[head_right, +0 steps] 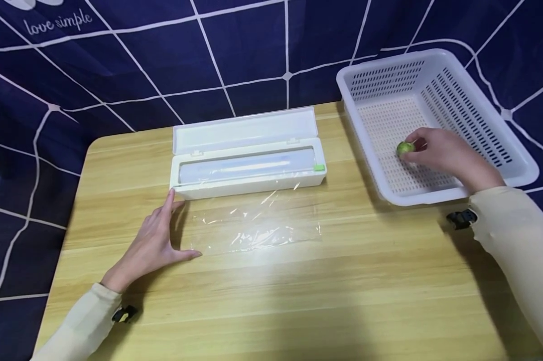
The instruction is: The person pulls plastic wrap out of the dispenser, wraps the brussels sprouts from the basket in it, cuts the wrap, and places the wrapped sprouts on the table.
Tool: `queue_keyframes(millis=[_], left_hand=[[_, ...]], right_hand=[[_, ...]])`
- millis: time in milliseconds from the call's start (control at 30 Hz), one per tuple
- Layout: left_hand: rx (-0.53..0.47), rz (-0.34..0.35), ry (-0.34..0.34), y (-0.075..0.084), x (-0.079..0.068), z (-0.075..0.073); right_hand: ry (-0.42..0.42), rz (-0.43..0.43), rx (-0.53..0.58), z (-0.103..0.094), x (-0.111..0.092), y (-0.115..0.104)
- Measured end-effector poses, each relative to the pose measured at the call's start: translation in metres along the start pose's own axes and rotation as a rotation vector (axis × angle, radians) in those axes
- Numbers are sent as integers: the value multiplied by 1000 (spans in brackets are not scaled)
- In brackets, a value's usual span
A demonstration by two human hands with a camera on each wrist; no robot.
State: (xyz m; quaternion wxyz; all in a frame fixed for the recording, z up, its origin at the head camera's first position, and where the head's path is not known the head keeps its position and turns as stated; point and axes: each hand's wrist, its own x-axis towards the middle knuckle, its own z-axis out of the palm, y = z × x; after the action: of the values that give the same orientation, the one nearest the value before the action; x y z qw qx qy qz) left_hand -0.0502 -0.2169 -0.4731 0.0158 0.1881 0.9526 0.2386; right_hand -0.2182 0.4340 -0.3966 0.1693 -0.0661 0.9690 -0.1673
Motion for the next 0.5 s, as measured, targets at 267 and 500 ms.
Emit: queue_keyframes(millis=[267, 500], left_hand=[[6, 1, -1, -1, 1, 0], [5, -8, -9, 0, 0, 1]], right_hand=[[83, -14, 7, -4, -4, -4], [151, 28, 79, -7, -14, -11]])
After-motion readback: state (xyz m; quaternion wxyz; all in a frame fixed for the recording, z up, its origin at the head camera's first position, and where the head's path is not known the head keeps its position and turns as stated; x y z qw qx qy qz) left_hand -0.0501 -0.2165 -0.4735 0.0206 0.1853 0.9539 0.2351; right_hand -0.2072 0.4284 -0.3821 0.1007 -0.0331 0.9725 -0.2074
